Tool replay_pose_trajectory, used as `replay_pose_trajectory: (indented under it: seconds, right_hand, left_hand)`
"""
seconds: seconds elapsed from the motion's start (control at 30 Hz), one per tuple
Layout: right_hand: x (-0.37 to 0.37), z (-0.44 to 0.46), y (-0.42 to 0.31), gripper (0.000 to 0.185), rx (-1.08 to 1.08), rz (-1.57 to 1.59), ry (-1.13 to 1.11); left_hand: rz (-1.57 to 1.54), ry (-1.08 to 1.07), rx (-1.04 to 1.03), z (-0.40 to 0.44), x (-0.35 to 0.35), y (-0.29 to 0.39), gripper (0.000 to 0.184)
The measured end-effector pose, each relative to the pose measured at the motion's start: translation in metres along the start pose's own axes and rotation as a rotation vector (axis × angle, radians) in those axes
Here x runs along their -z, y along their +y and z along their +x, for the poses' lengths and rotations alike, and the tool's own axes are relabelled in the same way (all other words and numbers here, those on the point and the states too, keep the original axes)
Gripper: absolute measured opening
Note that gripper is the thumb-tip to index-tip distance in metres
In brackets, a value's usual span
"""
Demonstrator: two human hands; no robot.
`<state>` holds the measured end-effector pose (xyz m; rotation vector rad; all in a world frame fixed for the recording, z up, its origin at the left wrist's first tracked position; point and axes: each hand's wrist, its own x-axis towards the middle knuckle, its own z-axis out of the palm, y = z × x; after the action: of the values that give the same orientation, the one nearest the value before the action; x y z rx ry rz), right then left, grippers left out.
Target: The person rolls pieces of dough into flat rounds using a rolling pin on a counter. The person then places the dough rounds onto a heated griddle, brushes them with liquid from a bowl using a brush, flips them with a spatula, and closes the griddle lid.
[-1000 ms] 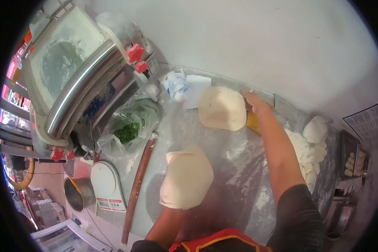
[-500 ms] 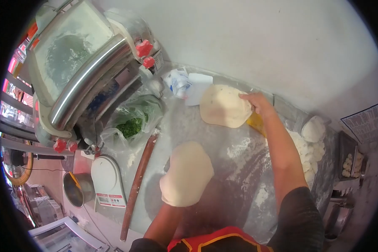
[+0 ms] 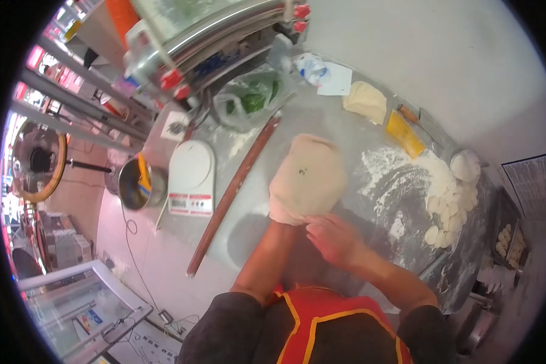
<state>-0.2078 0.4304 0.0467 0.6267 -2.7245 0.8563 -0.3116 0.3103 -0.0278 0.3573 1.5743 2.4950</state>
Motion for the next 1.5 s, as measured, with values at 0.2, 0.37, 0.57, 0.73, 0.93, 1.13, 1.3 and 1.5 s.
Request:
replay_pose_trajectory:
  seconds: [0.2,0.37,0.57,0.73,0.93,1.13,1.3,1.5]
  right_hand:
    - [0.015,0.011,-0.038,0.053,0.010,-0.076,0.155]
    - [-0.049,0.015,-0.103,0.071,0.059,0.530,0.105]
    - [-0.105,0.046,-0.257,0.066,0.373,0.696,-0.122]
    - [-0.287,0.105,-0.235,0.028,0.316,0.674,-0.107]
    - [-0.367,0.246,-0.171,0.047,-0.913,1.211,-0.009]
    - [-0.373,0.278,-0.137,0.024,-1.194,1.141,0.264]
    - [-0.366,0.304,-0.222,0.025,-1.031,0.883,0.361]
    - [-0.444,0.390,-0.381,0.014,-0.823,0.800,0.123]
  left_hand:
    - [0.067,0.091,-0.048,-0.112,0.024,0.045,0.055]
    - [0.034,0.356,-0.089,-0.213,0.038,0.154,0.056]
    - [-0.139,0.542,-0.216,-0.314,0.089,0.245,0.046]
    - [1.799,0.495,0.128,-0.343,0.160,0.342,0.018]
    - [1.907,0.773,0.301,-0.404,0.306,0.437,0.006]
    - [1.845,0.860,0.015,-0.435,0.479,0.472,0.006]
    - [1.818,0.900,-0.003,-0.442,0.610,0.519,0.005]
    - [1.768,1.046,0.052,-0.441,0.780,0.593,0.005]
